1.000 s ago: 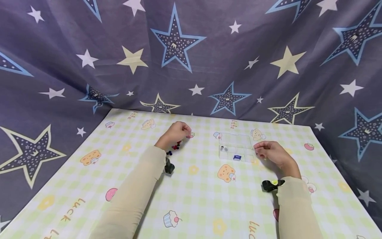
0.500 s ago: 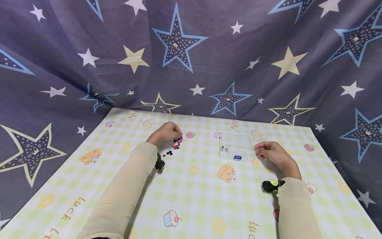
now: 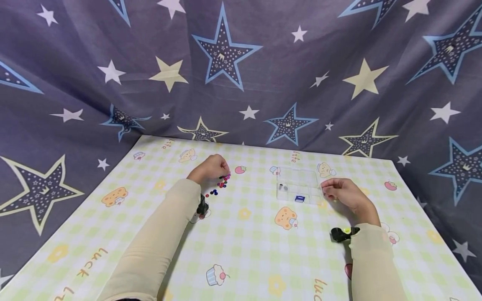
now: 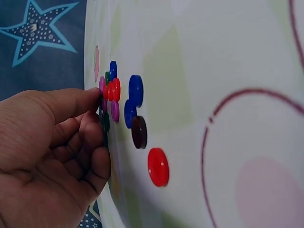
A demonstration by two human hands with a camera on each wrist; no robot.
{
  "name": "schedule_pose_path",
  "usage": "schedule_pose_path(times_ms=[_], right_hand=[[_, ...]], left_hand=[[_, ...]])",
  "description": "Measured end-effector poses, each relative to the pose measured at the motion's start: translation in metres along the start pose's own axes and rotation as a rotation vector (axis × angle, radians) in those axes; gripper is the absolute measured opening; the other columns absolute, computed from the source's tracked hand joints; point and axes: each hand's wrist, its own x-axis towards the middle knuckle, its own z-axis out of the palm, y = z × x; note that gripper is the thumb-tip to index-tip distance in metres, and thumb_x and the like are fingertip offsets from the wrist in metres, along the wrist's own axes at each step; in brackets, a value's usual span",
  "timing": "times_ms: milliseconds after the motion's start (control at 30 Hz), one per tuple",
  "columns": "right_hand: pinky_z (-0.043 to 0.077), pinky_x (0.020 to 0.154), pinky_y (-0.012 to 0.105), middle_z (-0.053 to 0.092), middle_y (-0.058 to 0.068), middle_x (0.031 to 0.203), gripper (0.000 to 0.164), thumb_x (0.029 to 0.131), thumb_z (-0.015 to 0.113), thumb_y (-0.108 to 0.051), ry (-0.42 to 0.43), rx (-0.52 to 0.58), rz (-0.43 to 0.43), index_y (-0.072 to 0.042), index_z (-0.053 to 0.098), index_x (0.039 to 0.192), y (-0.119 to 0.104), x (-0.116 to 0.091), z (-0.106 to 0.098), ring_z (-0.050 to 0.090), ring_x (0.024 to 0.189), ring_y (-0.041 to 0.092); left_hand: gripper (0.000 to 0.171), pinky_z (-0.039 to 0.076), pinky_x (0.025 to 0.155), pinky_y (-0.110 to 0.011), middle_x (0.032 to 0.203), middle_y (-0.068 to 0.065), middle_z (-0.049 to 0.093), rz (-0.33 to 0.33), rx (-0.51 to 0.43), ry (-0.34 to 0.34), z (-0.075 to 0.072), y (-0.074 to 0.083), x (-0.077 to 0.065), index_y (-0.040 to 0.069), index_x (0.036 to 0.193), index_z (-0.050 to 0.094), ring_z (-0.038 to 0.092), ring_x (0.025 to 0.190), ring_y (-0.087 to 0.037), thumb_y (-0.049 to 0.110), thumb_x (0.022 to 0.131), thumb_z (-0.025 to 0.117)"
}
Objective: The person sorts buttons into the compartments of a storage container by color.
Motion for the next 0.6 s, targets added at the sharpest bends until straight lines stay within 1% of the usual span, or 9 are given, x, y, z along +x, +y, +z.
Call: schedule_pose_path(times_ms=[300,467,600], right_hand=[[0.048,0.066,0.029,0.064,0.008,0.093,0.027,0.104,0.056,-0.008,-0.008,0.012,0.001,0.01,0.058,0.125,0.0018,0.0011,0.0,0.055,0.076,0.016],[0.047,0.066,0.029,0.064,0.008,0.093,0.028,0.104,0.056,-0.007,-0.013,0.012,-0.01,0.011,0.057,0.125,-0.0002,0.0001,0.0008,0.055,0.076,0.016],[0.047,0.066,0.029,0.064,0.008,0.094,0.028,0.105,0.055,-0.008,-0.016,0.017,-0.007,0.011,0.057,0.126,-0.0015,-0.0006,0.0011,0.054,0.077,0.016]], left_hand=[[0.016,0.045,0.075,-0.034,0.073,-0.005,0.065,-0.001,-0.003,-0.023,0.0018,0.0004,0.0017,0.003,0.084,0.074,0.049,0.063,-0.014,0.01,0.096,0.066],[0.018,0.044,0.074,-0.033,0.073,-0.004,0.065,-0.002,-0.007,-0.019,0.0025,-0.0004,0.0016,0.003,0.085,0.075,0.047,0.063,-0.014,0.013,0.097,0.066],[0.018,0.045,0.074,-0.033,0.076,-0.006,0.068,-0.002,-0.014,-0.006,0.0028,-0.0003,0.0014,0.004,0.087,0.076,0.049,0.063,-0.013,0.015,0.098,0.067]])
